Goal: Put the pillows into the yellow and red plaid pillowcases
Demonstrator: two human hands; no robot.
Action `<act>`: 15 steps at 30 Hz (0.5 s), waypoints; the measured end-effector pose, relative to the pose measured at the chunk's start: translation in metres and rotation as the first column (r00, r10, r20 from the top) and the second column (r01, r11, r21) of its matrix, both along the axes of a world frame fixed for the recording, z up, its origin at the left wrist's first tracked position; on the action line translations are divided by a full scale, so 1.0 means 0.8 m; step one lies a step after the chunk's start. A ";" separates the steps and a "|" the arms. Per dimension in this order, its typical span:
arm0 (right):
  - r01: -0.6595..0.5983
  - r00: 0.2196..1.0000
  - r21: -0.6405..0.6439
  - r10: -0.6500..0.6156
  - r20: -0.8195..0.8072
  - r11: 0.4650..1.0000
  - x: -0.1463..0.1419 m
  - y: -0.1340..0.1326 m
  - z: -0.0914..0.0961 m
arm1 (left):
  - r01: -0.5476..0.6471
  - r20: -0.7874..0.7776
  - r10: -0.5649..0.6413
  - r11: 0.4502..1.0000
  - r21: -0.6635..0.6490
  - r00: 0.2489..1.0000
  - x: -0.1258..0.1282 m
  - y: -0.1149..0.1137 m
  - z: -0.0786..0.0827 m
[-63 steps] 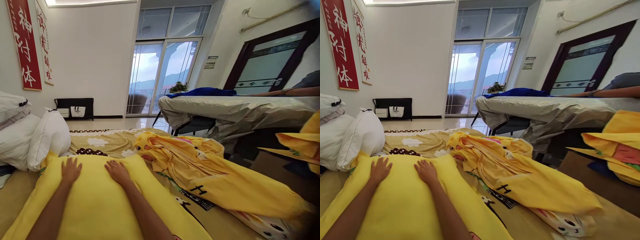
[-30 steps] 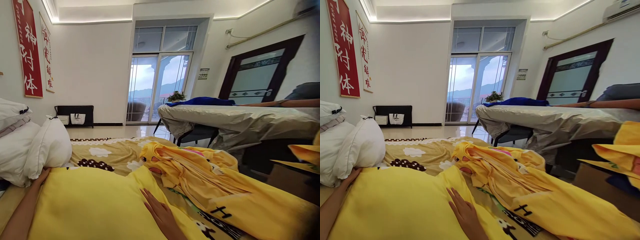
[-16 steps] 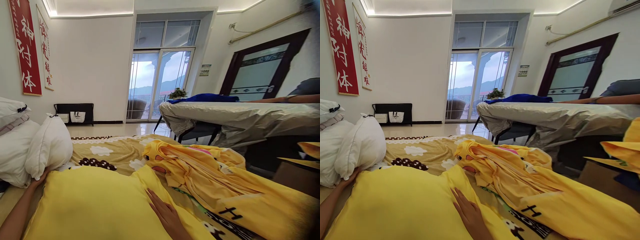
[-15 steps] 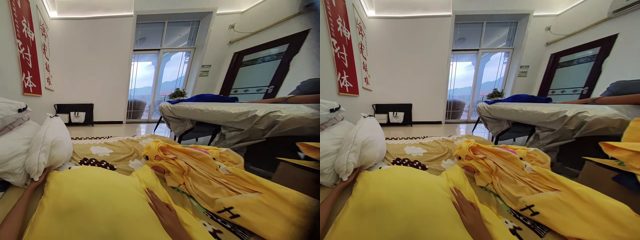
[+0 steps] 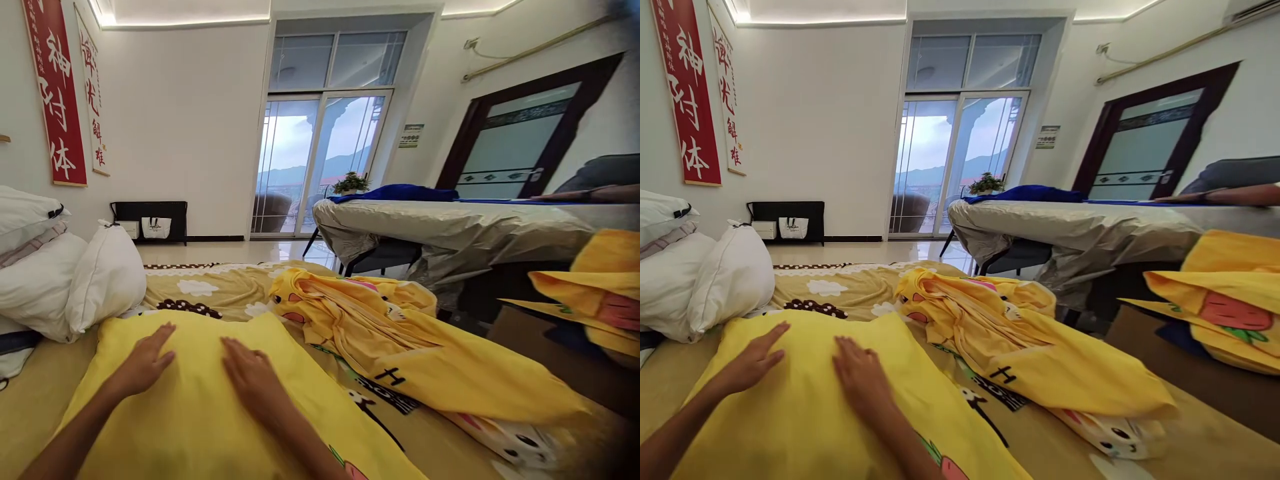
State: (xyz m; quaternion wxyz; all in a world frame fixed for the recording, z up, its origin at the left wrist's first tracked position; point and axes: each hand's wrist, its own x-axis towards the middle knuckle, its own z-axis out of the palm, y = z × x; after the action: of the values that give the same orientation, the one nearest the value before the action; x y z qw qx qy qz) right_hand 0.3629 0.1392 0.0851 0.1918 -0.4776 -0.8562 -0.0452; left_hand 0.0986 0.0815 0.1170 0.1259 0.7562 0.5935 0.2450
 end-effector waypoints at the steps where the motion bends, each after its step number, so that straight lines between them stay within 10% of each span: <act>1: -0.033 0.999 -0.022 0.033 -0.004 0.999 -0.020 -0.012 -0.007 | 0.001 -0.029 -0.001 1.000 -0.015 1.000 0.027 0.003 -0.014; 6: -0.065 0.998 0.001 0.065 -0.003 0.998 -0.011 -0.039 -0.039 | -0.136 -0.130 0.146 0.987 0.088 0.981 0.063 -0.020 -0.086; 11: 0.211 0.976 0.034 -0.208 -0.068 0.977 0.166 -0.032 -0.081 | -0.331 -0.177 0.337 0.941 0.066 0.925 -0.043 -0.108 -0.119; 15: 0.183 0.968 0.011 -0.178 -0.179 0.983 0.281 -0.050 -0.153 | -0.586 -0.026 0.595 0.797 0.149 0.803 -0.124 -0.178 -0.178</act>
State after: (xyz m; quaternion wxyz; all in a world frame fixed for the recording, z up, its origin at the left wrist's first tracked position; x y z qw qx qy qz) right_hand 0.5874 0.0991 -0.0375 0.2690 -0.5529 -0.7880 -0.0313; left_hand -0.0005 -0.0610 -0.0257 -0.0290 0.5483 0.7860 0.2840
